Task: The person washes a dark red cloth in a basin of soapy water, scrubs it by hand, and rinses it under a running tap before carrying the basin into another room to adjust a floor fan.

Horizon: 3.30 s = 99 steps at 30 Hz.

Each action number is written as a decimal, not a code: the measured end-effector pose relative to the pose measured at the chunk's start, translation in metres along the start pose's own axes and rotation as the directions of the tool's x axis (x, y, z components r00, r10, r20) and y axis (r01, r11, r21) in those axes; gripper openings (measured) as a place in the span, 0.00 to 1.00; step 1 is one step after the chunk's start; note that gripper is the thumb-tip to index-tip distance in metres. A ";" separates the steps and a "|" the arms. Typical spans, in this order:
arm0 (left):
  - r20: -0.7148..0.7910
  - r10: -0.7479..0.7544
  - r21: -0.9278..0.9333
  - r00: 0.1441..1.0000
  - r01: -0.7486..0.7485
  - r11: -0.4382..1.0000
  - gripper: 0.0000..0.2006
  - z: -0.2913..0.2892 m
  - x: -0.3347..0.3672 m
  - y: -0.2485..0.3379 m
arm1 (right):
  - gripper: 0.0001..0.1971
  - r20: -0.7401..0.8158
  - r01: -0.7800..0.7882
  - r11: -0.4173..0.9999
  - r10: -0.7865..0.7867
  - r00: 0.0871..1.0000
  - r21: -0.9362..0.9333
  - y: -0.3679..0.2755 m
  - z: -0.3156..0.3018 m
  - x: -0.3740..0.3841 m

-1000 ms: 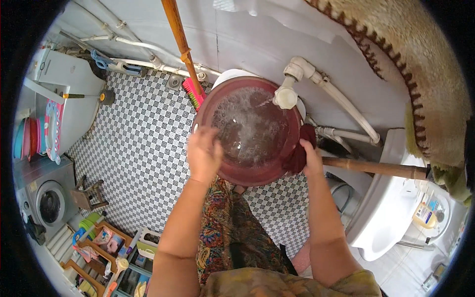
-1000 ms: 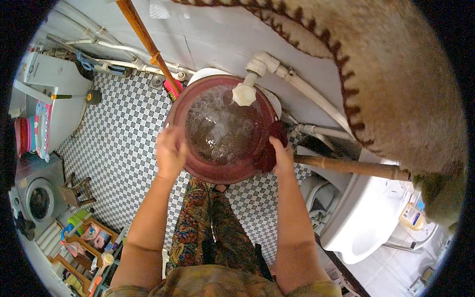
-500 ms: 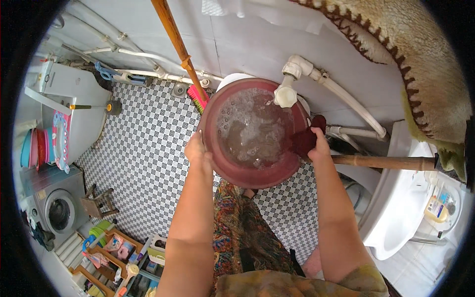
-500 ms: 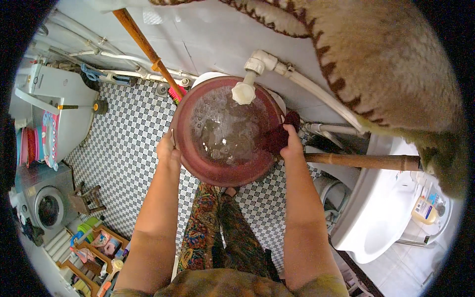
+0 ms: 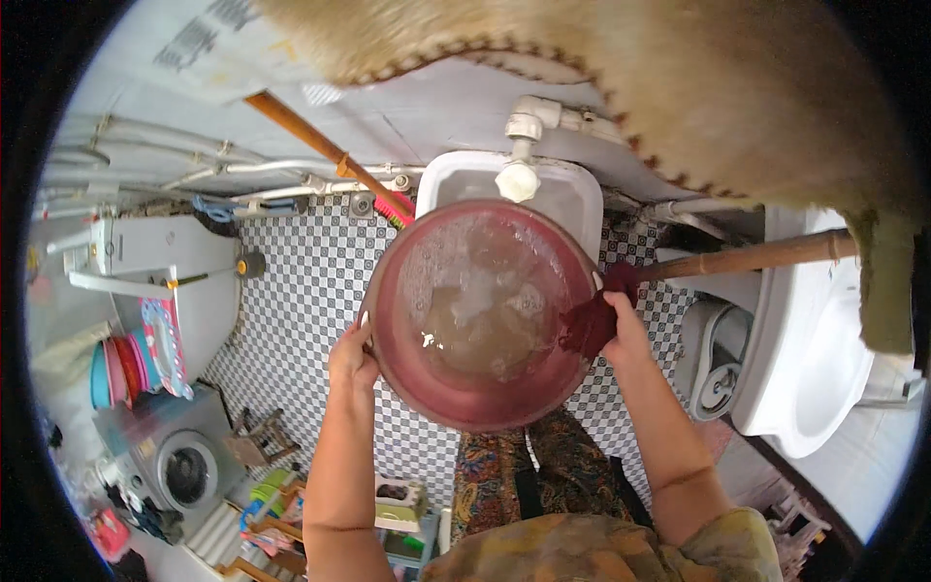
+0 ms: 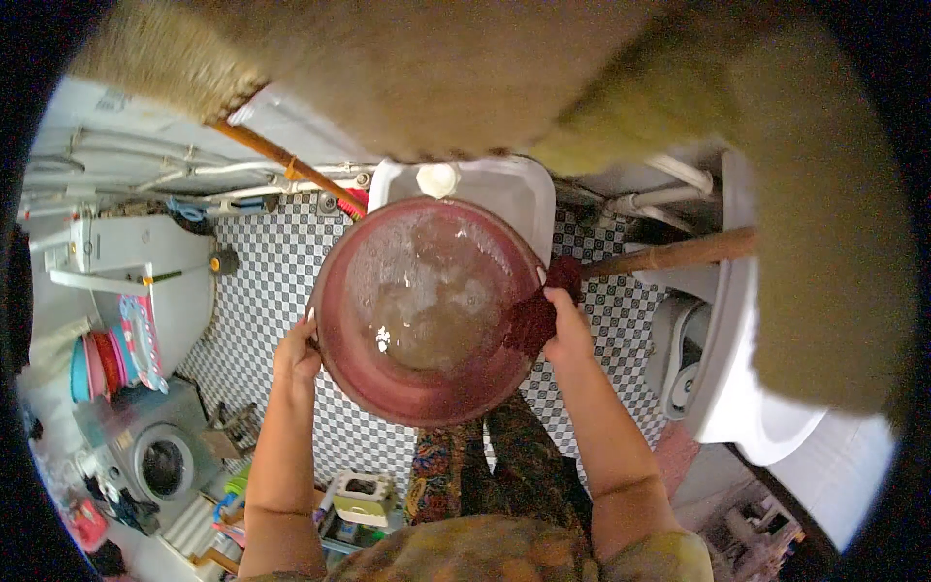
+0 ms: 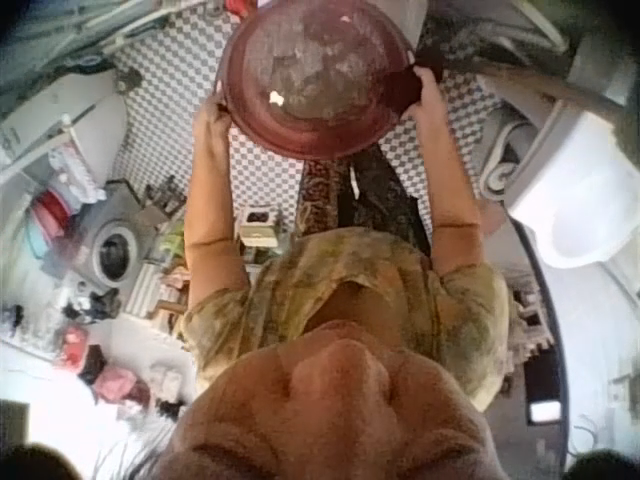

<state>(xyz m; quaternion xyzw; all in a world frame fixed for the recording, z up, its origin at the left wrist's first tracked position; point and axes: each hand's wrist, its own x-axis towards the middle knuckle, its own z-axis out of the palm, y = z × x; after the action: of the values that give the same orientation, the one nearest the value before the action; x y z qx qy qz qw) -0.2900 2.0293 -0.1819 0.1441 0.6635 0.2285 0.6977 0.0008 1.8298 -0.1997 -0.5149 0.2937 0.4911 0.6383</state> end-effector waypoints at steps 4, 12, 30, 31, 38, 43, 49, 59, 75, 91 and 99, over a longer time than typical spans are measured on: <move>-0.018 0.042 0.050 0.999 -0.041 0.998 0.11 -0.027 -0.004 -0.001 | 0.15 -0.118 -0.022 0.999 0.027 0.993 0.043 0.028 -0.015 -0.004; -0.097 0.086 0.127 0.992 -0.073 0.989 0.10 -0.008 -0.006 0.000 | 0.22 -0.222 -0.055 0.995 0.073 0.972 0.087 0.043 -0.047 -0.006; 0.052 0.139 0.202 0.989 -0.147 0.968 0.10 0.041 0.019 0.021 | 0.16 -0.184 -0.015 0.992 0.038 0.982 0.125 0.022 -0.033 -0.008; 0.082 0.138 0.193 0.987 -0.151 0.970 0.10 0.034 0.020 0.017 | 0.17 -0.235 0.010 0.996 0.010 0.972 0.085 0.020 -0.029 -0.011; -0.009 0.165 -0.162 0.986 -0.164 0.973 0.15 -0.019 0.031 -0.034 | 0.17 -0.029 0.302 0.953 -0.303 0.952 -0.035 0.034 -0.018 -0.020; -0.036 0.169 -0.251 0.985 -0.173 0.952 0.17 -0.041 0.048 -0.071 | 0.16 0.066 0.438 0.886 -0.434 0.899 -0.153 0.034 -0.011 -0.031; -0.056 0.186 -0.265 0.981 -0.195 0.944 0.15 -0.045 0.034 -0.079 | 0.15 0.084 0.406 0.903 -0.398 0.913 -0.139 0.025 -0.002 -0.030; -0.092 0.256 0.031 0.962 -0.254 0.967 0.11 -0.053 -0.015 -0.029 | 0.15 0.002 0.215 0.962 -0.218 0.976 -0.167 0.059 -0.027 -0.024; 0.132 0.392 0.580 0.910 -0.392 0.714 0.10 0.047 -0.040 0.105 | 0.28 0.020 -0.267 0.842 0.312 0.950 -0.469 0.083 -0.029 0.004; 0.424 0.380 0.736 0.822 -0.557 0.384 0.11 0.168 -0.019 0.137 | 0.14 0.230 -0.573 0.810 0.585 0.778 -0.123 0.137 -0.017 0.014; 0.462 0.373 0.733 0.805 -0.583 0.350 0.11 0.161 -0.012 0.126 | 0.10 0.260 -0.564 0.826 0.550 0.794 -0.026 0.143 -0.030 0.018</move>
<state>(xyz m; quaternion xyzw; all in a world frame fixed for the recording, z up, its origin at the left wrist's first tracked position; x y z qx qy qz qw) -0.1469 2.1474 -0.0952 0.6776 0.5348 0.0511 0.5022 -0.1216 1.8058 -0.2773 -0.3210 0.3602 0.7112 0.5113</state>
